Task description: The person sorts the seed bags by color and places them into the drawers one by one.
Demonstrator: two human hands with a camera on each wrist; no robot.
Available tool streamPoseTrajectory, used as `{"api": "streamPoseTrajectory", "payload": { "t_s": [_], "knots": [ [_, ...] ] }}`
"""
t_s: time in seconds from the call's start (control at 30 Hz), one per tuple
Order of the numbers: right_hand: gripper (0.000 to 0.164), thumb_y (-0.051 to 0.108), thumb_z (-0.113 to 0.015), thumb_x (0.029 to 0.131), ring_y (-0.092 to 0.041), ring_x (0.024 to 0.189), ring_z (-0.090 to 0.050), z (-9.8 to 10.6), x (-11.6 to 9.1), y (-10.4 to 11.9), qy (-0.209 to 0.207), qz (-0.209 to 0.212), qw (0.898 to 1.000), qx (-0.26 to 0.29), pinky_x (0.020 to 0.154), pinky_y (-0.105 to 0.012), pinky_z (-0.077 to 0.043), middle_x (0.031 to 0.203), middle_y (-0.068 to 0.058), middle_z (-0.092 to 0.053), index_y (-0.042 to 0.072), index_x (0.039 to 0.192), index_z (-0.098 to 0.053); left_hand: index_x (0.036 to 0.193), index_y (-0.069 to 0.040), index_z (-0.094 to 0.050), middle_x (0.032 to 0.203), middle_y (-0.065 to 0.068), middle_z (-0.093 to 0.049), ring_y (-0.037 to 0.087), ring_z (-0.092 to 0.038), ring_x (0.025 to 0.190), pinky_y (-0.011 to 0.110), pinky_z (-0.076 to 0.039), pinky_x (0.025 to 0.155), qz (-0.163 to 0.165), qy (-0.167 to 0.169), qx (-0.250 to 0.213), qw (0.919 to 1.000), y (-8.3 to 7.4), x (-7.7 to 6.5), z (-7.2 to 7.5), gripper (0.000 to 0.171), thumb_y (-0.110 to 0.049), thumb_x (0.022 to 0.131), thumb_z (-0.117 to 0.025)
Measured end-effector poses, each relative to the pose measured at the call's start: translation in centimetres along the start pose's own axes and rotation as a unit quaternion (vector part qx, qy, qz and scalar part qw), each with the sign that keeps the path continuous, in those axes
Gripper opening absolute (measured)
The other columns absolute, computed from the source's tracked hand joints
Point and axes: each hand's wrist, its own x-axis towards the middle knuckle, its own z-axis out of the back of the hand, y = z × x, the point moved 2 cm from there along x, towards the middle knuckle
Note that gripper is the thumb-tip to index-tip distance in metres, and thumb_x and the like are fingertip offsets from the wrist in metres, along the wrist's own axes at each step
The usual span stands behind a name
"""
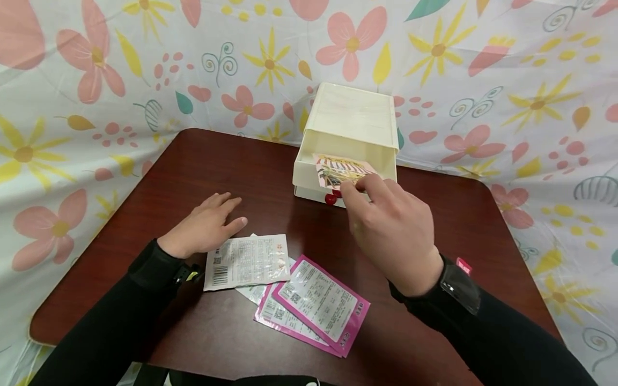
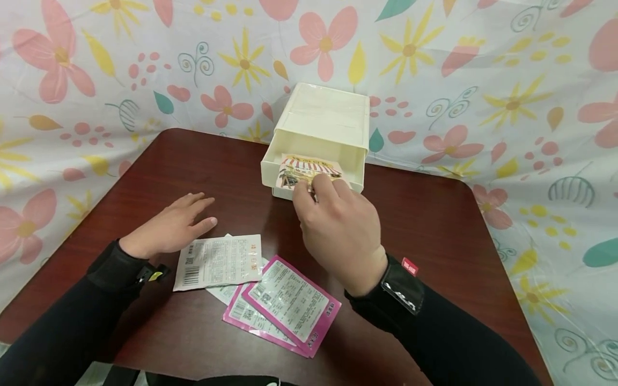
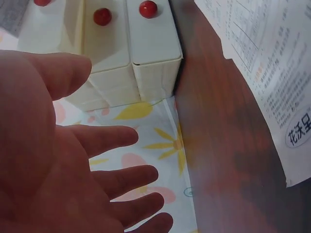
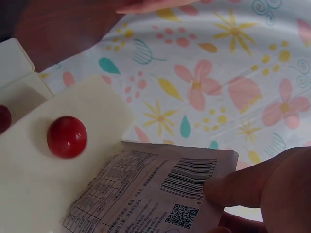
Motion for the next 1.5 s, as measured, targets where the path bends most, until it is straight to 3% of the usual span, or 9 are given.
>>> {"api": "streamPoseTrajectory", "payload": {
  "t_s": [0.4, 0.83, 1.27, 1.43, 1.5],
  "knots": [
    [0.015, 0.007, -0.065, 0.092, -0.031, 0.068, -0.058, -2.9, 0.9, -0.2, 0.05, -0.015, 0.999, -0.016, 0.051, -0.042, -0.054, 0.09, -0.019, -0.061, -0.003, 0.102, -0.07, 0.157, -0.002, -0.029, 0.159, 0.028, -0.017, 0.048, -0.007, 0.146, 0.07, -0.009, 0.109, 0.008, 0.009, 0.019, 0.9998, 0.3, 1.0, -0.1, 0.069, -0.044, 0.106, -0.046],
    [0.018, 0.005, -0.059, 0.095, -0.033, 0.069, -0.054, -5.7, 1.5, -1.3, 0.08, -0.028, 0.996, -0.018, 0.057, -0.042, -0.054, 0.088, -0.02, -0.06, -0.004, 0.106, -0.07, 0.157, -0.002, -0.027, 0.159, 0.03, -0.016, 0.051, -0.007, 0.145, 0.07, -0.01, 0.109, 0.009, 0.018, 0.029, 0.9994, 0.4, 1.8, -0.2, 0.068, -0.045, 0.107, -0.042],
    [0.017, 0.006, -0.056, 0.096, -0.032, 0.067, -0.05, -7.6, 1.7, -2.2, 0.089, -0.044, 0.995, -0.018, 0.052, -0.043, -0.052, 0.085, -0.018, -0.056, -0.003, 0.101, -0.07, 0.158, -0.004, -0.026, 0.159, 0.03, -0.015, 0.05, -0.005, 0.145, 0.07, -0.009, 0.109, 0.018, 0.022, 0.023, 0.9993, 0.7, 2.4, -0.4, 0.067, -0.044, 0.107, -0.043],
    [0.02, 0.005, -0.05, 0.093, -0.032, 0.069, -0.045, -8.1, 1.9, -2.6, 0.065, -0.011, 0.997, -0.04, 0.065, -0.041, -0.043, 0.073, -0.017, -0.051, -0.005, 0.082, -0.063, 0.158, -0.004, -0.026, 0.159, 0.029, -0.015, 0.05, -0.005, 0.145, 0.07, -0.008, 0.109, 0.02, 0.021, 0.019, 0.9994, 0.6, 2.6, -0.4, 0.068, -0.045, 0.106, -0.043],
    [0.023, 0.008, -0.05, 0.095, -0.032, 0.072, -0.046, -8.3, 2.1, -2.9, 0.068, -0.001, 0.997, -0.045, 0.072, -0.043, -0.039, 0.073, -0.018, -0.053, -0.006, 0.084, -0.064, 0.158, -0.004, -0.026, 0.159, 0.029, -0.015, 0.05, -0.005, 0.145, 0.07, -0.008, 0.109, 0.021, 0.022, 0.018, 0.9994, 0.7, 2.8, -0.3, 0.069, -0.045, 0.106, -0.043]
  ]
}}
